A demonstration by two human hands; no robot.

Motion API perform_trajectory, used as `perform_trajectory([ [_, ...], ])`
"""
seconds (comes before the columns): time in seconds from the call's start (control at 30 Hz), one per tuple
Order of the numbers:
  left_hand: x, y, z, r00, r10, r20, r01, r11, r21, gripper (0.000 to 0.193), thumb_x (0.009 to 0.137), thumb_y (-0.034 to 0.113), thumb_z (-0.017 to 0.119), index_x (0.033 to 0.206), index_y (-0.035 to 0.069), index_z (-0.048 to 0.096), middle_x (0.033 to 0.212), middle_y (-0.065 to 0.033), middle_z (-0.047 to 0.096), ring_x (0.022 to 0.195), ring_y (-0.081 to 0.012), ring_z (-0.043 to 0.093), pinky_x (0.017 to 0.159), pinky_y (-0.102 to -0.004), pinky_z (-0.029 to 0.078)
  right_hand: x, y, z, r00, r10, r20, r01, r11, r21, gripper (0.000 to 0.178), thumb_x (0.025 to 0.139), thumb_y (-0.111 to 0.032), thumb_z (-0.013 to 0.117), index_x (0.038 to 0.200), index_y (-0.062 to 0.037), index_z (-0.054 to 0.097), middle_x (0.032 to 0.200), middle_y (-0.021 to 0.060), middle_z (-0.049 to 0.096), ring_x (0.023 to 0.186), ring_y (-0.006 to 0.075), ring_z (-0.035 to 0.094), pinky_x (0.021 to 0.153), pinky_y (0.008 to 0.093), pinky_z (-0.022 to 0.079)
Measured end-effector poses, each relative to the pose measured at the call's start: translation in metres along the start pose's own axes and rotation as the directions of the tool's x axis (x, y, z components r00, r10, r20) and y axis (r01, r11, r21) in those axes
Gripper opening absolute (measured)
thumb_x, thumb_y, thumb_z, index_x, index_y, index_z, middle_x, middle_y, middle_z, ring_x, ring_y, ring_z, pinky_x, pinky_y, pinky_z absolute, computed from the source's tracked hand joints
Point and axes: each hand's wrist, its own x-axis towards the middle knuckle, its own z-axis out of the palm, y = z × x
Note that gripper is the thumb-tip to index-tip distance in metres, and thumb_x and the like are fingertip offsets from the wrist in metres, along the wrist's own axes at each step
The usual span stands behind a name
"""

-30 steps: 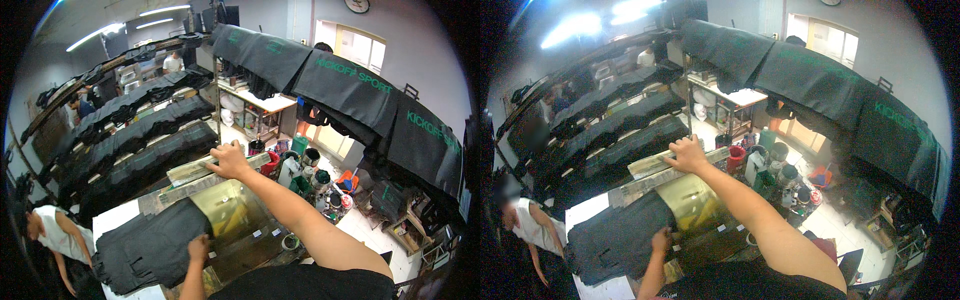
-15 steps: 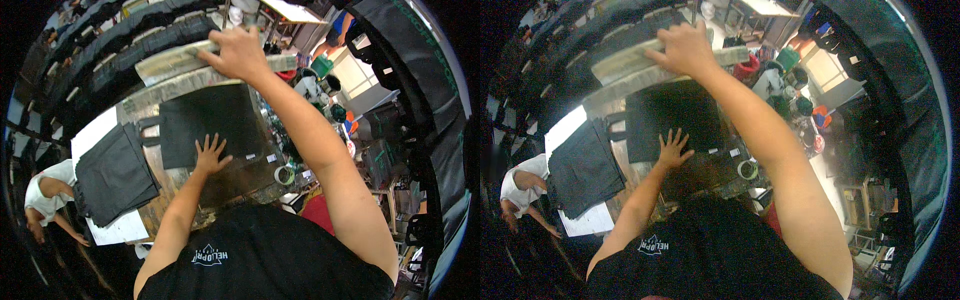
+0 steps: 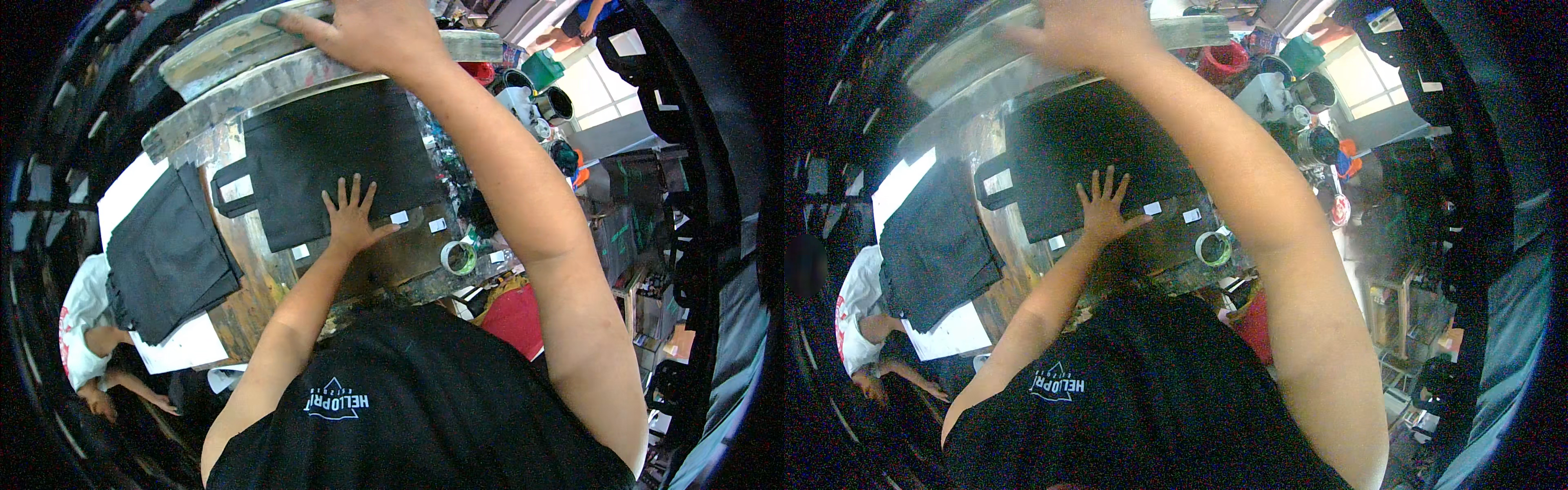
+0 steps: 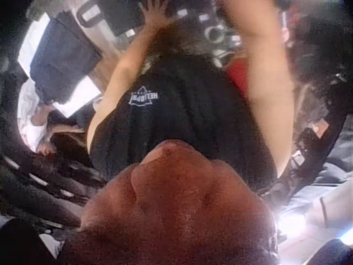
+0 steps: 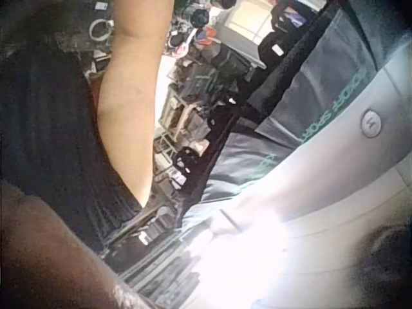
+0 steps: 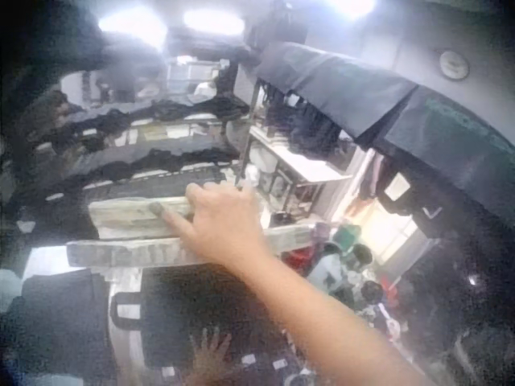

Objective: The person performs screen printing on black tote bags by using a squeegee to press green ink through a stencil frame, lifting the frame between bags, and handing the printed items to an assistant.

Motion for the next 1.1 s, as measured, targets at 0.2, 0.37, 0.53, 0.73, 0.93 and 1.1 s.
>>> perform_trajectory([
  [0.2, -0.011, 0.01, -0.006, 0.996, -0.041, -0.081, 0.038, 0.999, -0.031, 0.121, 0.073, 0.095, 0.048, 0.163, 0.017, 0.029, 0.17, -0.0204, 0.015, 0.156, -0.0461, 0.007, 0.116, -0.0754, 0.0, 0.002, -0.005, -0.003, 0.999, 0.021, 0.047, -0.019, 0.999, -0.048, 0.075, 0.096, -0.073, 0.044, 0.086, -0.0029, 0.069, 0.085, 0.0199, 0.07, 0.09, 0.0375, 0.067, 0.095, 0.0545, 0.04],
  [0.37, -0.038, -0.014, -0.103, 0.957, -0.18, -0.228, -0.068, 0.623, -0.78, 0.11, 0.082, 0.073, 0.068, 0.162, 0.011, 0.026, 0.163, -0.0233, 0.03, 0.146, -0.0434, 0.038, 0.12, -0.0549, 0.03, -0.006, -0.003, 0.01, 0.999, -0.022, 0.043, 0.028, 0.989, -0.144, 0.062, 0.096, -0.066, 0.049, 0.102, -0.0073, 0.07, 0.097, 0.0189, 0.07, 0.096, 0.0357, 0.065, 0.088, 0.0527, 0.042],
  [0.53, -0.095, -0.045, -0.205, 0.8, -0.435, -0.413, -0.594, -0.479, -0.646, 0.112, 0.092, 0.073, 0.052, 0.161, 0.002, 0.001, 0.152, -0.0281, 0.043, 0.14, -0.0357, 0.047, 0.119, -0.0516, 0.035, -0.093, -0.017, 0.003, 0.967, -0.043, 0.252, 0.102, 0.968, -0.228, 0.058, 0.094, -0.053, 0.062, 0.127, -0.0055, 0.061, 0.118, 0.0183, 0.065, 0.112, 0.0375, 0.06, 0.097, 0.0532, 0.043],
  [0.73, -0.156, -0.04, -0.117, 0.905, -0.408, 0.121, -0.219, -0.69, -0.69, 0.127, 0.078, 0.094, 0.044, 0.164, 0.011, 0.004, 0.165, -0.0257, 0.021, 0.148, -0.0434, 0.034, 0.12, -0.0558, 0.029, -0.204, -0.02, 0.051, 0.826, -0.064, 0.56, 0.177, 0.973, -0.15, 0.048, 0.077, -0.018, 0.072, 0.122, -0.0089, 0.056, 0.11, 0.0127, 0.063, 0.108, 0.0362, 0.06, 0.09, 0.0546, 0.045],
  [0.93, -0.164, -0.054, -0.043, 0.826, -0.439, 0.354, -0.061, -0.694, -0.718, 0.121, 0.081, 0.092, 0.044, 0.164, 0.011, 0.008, 0.165, -0.0238, 0.021, 0.142, -0.0436, 0.042, 0.111, -0.049, 0.045, -0.205, -0.01, 0.067, 0.693, 0.038, 0.72, 0.007, 0.998, -0.059, 0.077, 0.069, -0.016, 0.087, 0.136, -0.0048, 0.05, 0.125, 0.0211, 0.061, 0.116, 0.0436, 0.058, 0.095, 0.0516, 0.048],
  [1.1, -0.16, -0.048, -0.054, 0.717, -0.523, 0.461, 0.005, -0.657, -0.754, 0.123, 0.086, 0.087, 0.043, 0.161, -0.002, 0.003, 0.164, -0.029, 0.017, 0.132, -0.0476, 0.049, 0.109, -0.0497, 0.049, -0.263, -0.007, 0.076, 0.666, 0.004, 0.746, 0.028, 0.999, -0.03, 0.081, 0.066, -0.022, 0.091, 0.135, -0.0033, 0.053, 0.126, 0.024, 0.062, 0.118, 0.0428, 0.059, 0.1, 0.0501, 0.048],
])
